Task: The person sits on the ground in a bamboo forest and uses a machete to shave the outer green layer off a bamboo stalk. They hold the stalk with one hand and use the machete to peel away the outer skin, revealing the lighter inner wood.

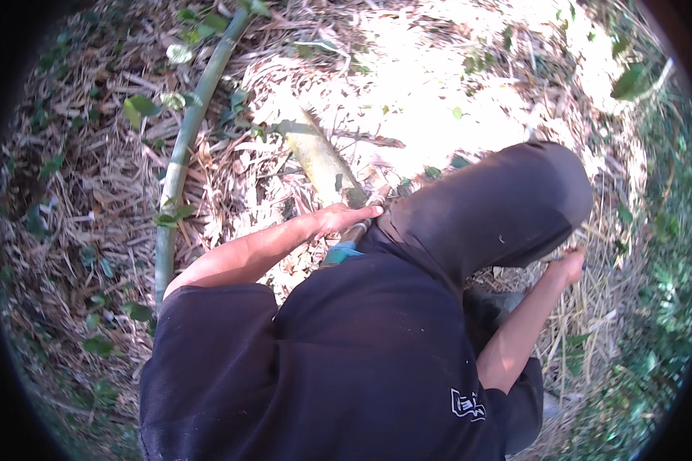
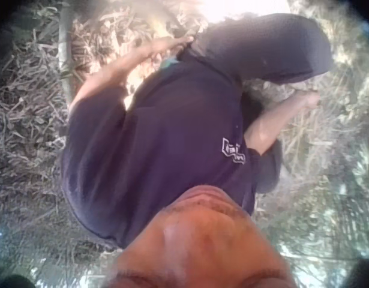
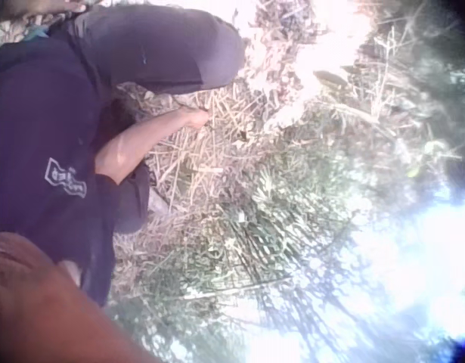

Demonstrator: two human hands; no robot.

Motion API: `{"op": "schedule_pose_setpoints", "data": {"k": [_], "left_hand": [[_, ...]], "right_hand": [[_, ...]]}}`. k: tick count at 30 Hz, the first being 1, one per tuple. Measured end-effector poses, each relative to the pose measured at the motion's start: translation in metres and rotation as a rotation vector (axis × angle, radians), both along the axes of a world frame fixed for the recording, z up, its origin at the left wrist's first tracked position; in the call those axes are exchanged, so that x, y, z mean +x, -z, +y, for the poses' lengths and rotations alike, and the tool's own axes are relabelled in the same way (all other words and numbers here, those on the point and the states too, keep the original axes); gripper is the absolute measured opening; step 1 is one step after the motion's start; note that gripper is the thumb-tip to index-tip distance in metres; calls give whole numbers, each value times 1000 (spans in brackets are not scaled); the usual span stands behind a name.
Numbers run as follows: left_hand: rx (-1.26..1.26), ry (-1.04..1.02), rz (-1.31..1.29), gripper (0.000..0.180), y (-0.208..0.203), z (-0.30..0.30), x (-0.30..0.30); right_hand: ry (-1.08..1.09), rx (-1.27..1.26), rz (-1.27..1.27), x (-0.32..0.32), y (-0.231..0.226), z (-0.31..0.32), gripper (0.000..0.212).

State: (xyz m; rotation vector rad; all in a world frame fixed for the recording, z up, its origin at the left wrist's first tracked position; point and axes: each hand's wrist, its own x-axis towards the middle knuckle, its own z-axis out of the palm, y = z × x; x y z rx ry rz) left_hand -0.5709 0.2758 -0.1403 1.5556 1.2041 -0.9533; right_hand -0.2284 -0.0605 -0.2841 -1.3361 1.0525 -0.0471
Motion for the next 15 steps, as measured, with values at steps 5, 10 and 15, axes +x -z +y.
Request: {"op": "schedule_pose_setpoints", "data": {"k": [5, 10, 15], "left_hand": [[102, -323, -270, 96, 68, 35, -79], [210, -409, -340, 75, 34, 61, -120], [151, -350, -381, 53, 67, 75, -199]], "right_hand": [[-82, -4, 12, -6, 6, 5, 25], [-25, 43, -37, -1, -2, -4, 31], [-89, 6, -41, -1, 19, -25, 32]]}}
